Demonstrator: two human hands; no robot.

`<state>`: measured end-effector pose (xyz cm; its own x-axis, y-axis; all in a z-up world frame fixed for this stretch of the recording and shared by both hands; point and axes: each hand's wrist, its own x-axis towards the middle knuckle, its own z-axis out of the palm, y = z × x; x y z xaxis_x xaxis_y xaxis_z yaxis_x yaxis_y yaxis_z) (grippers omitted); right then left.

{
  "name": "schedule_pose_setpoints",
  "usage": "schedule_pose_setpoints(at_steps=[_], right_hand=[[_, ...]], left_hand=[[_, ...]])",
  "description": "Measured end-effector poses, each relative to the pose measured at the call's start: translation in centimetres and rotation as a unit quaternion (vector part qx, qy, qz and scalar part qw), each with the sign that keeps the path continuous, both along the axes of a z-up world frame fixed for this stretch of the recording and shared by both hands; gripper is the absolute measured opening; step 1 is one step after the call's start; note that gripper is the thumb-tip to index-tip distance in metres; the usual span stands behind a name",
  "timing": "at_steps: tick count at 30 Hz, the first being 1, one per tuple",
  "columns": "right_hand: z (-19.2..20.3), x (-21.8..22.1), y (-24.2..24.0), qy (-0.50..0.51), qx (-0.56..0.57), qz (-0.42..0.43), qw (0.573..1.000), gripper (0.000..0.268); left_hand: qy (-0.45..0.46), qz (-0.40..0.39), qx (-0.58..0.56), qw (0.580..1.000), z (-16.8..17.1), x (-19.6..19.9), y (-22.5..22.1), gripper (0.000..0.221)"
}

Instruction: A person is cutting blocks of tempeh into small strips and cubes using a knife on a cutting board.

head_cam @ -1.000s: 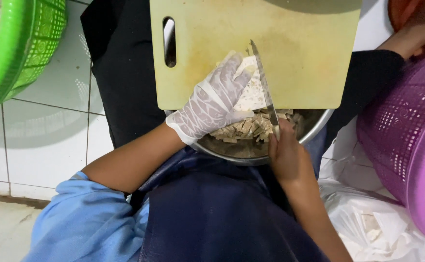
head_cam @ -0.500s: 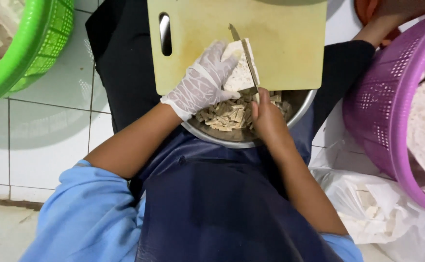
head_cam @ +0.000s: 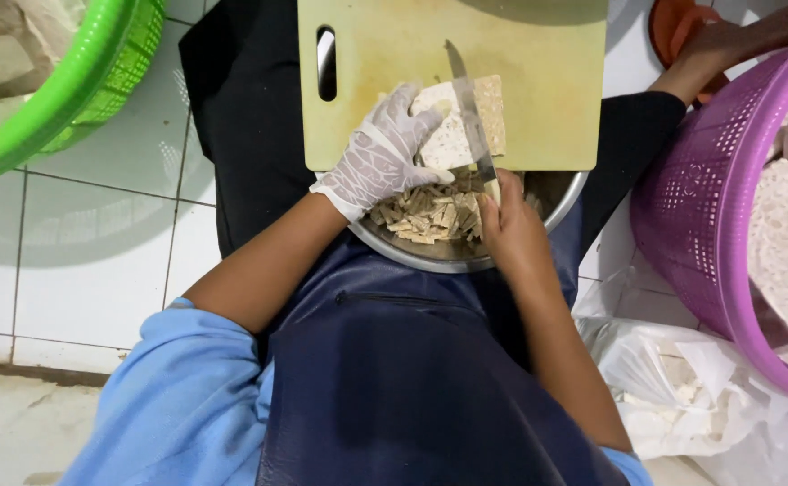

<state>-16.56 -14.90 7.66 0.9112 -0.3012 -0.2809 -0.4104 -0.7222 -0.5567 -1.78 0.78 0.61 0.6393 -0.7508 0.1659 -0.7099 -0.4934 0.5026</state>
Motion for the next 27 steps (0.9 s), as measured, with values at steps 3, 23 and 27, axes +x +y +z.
schedule_pose_setpoints(at_steps=[3,23,27], right_hand=[[1.1,0.4,0.4,0.041,-0.046,0.040,0.997,0.035],[1.8,1.0,0.8,0.097,-0.015,-0.001,0.995,0.040],[0.6,1.3,0.8,0.105,-0.045,0.044,0.993,0.032]], left_hand=[[0.000,-0.007,-0.009,1.000,0.1,0.3,0.1,0.092],[-0.006,0.020,-0.073,0.997,-0.6,-0.1,0.7,0.091],[-0.001,0.019,-0.046,0.999,-0.8,0.1,0.5,0.096]])
